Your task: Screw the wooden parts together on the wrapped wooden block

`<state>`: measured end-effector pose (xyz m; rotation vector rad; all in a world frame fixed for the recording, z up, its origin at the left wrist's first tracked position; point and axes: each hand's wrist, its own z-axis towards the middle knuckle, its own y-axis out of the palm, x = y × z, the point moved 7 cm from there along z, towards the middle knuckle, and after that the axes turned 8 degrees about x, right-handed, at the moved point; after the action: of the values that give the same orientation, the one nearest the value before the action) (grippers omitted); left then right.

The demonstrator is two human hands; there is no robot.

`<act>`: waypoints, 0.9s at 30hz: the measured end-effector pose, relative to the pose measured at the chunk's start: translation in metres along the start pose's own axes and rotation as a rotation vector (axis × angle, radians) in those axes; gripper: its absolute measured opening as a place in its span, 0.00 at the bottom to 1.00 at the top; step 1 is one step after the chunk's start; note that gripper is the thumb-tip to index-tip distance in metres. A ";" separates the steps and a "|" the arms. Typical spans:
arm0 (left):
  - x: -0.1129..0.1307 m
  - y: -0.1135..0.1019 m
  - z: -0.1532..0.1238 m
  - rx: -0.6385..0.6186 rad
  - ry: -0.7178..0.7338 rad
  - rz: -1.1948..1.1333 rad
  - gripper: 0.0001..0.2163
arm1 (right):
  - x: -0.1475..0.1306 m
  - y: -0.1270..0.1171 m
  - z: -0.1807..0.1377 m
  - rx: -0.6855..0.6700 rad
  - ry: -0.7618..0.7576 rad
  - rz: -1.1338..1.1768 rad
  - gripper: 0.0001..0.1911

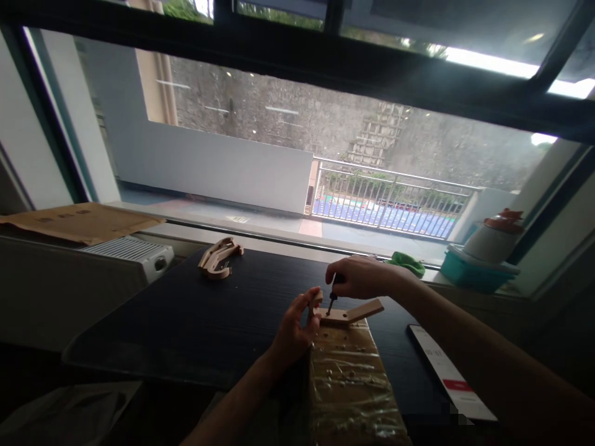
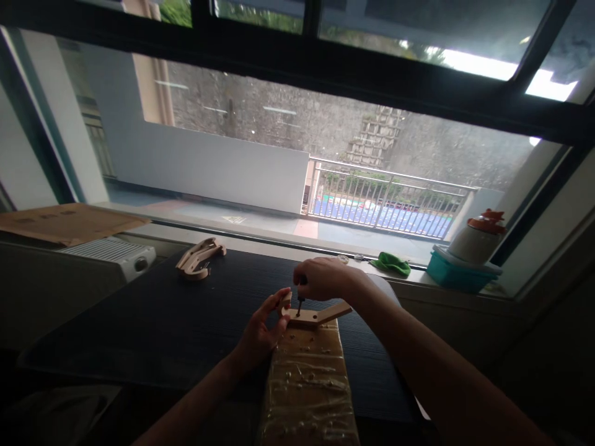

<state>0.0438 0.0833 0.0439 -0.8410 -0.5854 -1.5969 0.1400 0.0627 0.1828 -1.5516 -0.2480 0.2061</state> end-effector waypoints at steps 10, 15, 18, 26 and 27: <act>0.002 0.000 0.001 -0.005 -0.031 0.039 0.22 | 0.025 0.015 0.013 0.001 0.144 0.158 0.16; 0.002 -0.003 -0.001 0.024 -0.097 0.055 0.23 | 0.054 0.020 0.004 0.111 0.323 0.308 0.23; 0.001 -0.003 0.000 0.009 -0.099 0.042 0.21 | 0.073 0.005 -0.025 0.350 0.434 0.508 0.26; -0.007 -0.012 -0.008 -0.070 -0.206 0.255 0.13 | 0.074 0.094 -0.117 0.624 0.636 1.166 0.24; -0.005 -0.010 -0.011 -0.135 -0.228 0.256 0.12 | 0.069 0.113 -0.119 0.638 0.658 1.229 0.23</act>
<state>0.0325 0.0800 0.0338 -1.1621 -0.5107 -1.3272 0.2431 -0.0306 0.0717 -0.8702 1.2150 0.6306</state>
